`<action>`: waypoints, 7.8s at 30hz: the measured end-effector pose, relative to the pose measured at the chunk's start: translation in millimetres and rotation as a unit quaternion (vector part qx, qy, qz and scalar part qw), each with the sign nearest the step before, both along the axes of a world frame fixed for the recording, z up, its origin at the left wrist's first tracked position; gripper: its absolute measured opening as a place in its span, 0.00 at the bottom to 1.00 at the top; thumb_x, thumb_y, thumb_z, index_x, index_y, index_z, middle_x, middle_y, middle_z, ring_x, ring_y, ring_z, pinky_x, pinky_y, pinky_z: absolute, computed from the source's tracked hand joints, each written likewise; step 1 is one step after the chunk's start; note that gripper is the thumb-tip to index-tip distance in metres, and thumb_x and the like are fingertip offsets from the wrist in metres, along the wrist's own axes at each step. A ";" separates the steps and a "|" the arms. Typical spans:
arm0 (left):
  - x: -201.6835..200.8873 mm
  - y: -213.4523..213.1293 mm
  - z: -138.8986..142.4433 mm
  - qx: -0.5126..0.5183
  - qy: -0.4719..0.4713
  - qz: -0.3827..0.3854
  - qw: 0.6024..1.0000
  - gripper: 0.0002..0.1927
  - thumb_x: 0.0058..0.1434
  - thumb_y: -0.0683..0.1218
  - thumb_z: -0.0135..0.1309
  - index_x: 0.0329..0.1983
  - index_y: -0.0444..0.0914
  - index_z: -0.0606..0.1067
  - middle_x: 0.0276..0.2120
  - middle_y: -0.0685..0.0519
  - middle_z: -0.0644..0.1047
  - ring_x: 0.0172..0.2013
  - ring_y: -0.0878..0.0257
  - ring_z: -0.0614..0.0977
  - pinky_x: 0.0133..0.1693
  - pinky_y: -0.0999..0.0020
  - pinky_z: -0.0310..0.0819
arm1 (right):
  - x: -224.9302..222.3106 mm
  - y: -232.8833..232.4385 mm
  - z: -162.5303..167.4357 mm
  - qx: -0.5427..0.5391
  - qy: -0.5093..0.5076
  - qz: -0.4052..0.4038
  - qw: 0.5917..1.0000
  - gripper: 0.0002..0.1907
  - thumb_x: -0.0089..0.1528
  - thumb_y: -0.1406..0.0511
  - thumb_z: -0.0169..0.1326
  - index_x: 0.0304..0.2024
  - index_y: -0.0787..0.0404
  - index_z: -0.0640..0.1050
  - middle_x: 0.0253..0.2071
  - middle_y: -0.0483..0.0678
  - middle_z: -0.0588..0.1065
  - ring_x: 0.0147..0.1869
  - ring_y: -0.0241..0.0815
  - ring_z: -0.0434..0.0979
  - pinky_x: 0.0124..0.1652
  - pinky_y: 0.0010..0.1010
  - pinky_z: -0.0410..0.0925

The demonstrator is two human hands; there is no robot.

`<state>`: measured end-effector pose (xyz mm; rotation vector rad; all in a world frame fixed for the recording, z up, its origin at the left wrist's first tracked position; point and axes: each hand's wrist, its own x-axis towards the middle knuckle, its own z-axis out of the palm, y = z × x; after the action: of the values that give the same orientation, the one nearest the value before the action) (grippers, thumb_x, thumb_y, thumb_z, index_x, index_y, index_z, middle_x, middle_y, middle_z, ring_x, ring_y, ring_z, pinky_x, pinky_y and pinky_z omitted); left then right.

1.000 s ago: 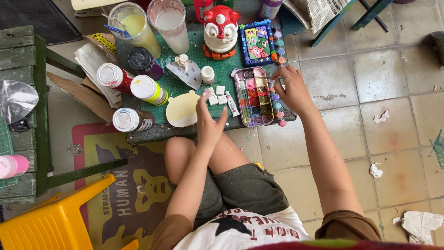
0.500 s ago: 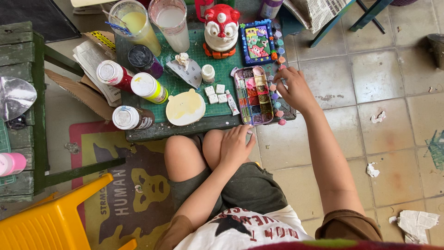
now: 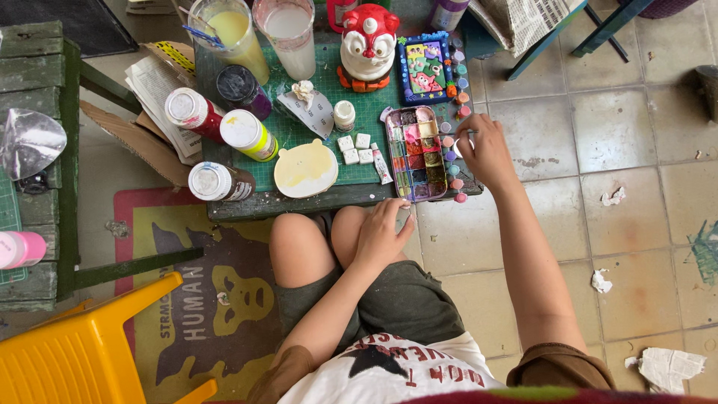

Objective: The person sits on the floor holding a plaster figurine on their lap and paints its surface with a brush, repeatedly dipping the brush into a watercolor palette on a low table and applying paint to different areas of the figurine.

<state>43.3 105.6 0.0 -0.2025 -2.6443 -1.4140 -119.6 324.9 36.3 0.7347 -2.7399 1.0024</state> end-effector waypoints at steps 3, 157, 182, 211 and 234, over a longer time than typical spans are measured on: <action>15.5 -30.6 10.0 0.063 0.013 0.014 0.998 0.16 0.65 0.46 0.59 0.53 0.35 0.73 0.51 0.46 0.79 0.52 0.52 0.81 0.53 0.59 0.76 | 7.7 0.6 -5.2 0.012 0.027 -0.016 0.999 0.04 0.65 0.72 0.52 0.43 0.62 0.75 0.44 0.53 0.75 0.52 0.55 0.72 0.54 0.43 0.62; 22.9 -103.9 -6.6 0.118 0.174 0.067 0.975 0.67 0.42 0.51 0.77 0.77 0.34 0.46 0.66 0.40 0.54 0.67 0.45 0.62 0.67 0.50 0.66 | 7.3 -16.1 -10.1 0.024 0.062 -0.043 0.997 0.02 0.70 0.70 0.51 0.42 0.63 0.74 0.42 0.50 0.76 0.51 0.55 0.71 0.51 0.43 0.62; 22.1 -103.8 0.0 0.110 0.191 0.075 0.973 0.66 0.44 0.48 0.78 0.77 0.35 0.45 0.67 0.39 0.53 0.68 0.44 0.63 0.67 0.50 0.70 | 7.0 -25.6 -4.7 0.036 0.069 -0.026 0.997 0.02 0.71 0.70 0.50 0.44 0.63 0.72 0.43 0.52 0.76 0.51 0.55 0.73 0.53 0.44 0.62; 145.7 -96.1 162.9 0.024 0.341 0.049 0.938 0.74 0.42 0.55 0.81 0.78 0.40 0.38 0.72 0.39 0.52 0.74 0.43 0.57 0.73 0.47 0.61 | 303.5 -56.2 183.4 -0.225 0.233 0.123 0.938 0.03 0.70 0.67 0.45 0.40 0.57 0.69 0.40 0.47 0.82 0.57 0.42 0.72 0.60 0.42 0.59; 158.1 -88.0 178.0 0.020 0.314 0.051 0.948 0.71 0.45 0.59 0.79 0.78 0.36 0.42 0.73 0.40 0.54 0.74 0.43 0.56 0.75 0.49 0.58 | 320.7 -49.6 210.1 -0.162 0.275 0.159 0.934 0.05 0.65 0.72 0.48 0.37 0.56 0.71 0.38 0.46 0.82 0.54 0.44 0.74 0.54 0.41 0.58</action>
<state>201.4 17.6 177.9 -0.4236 -2.0690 -1.1251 201.2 275.3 246.5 1.2025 -1.9613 1.0656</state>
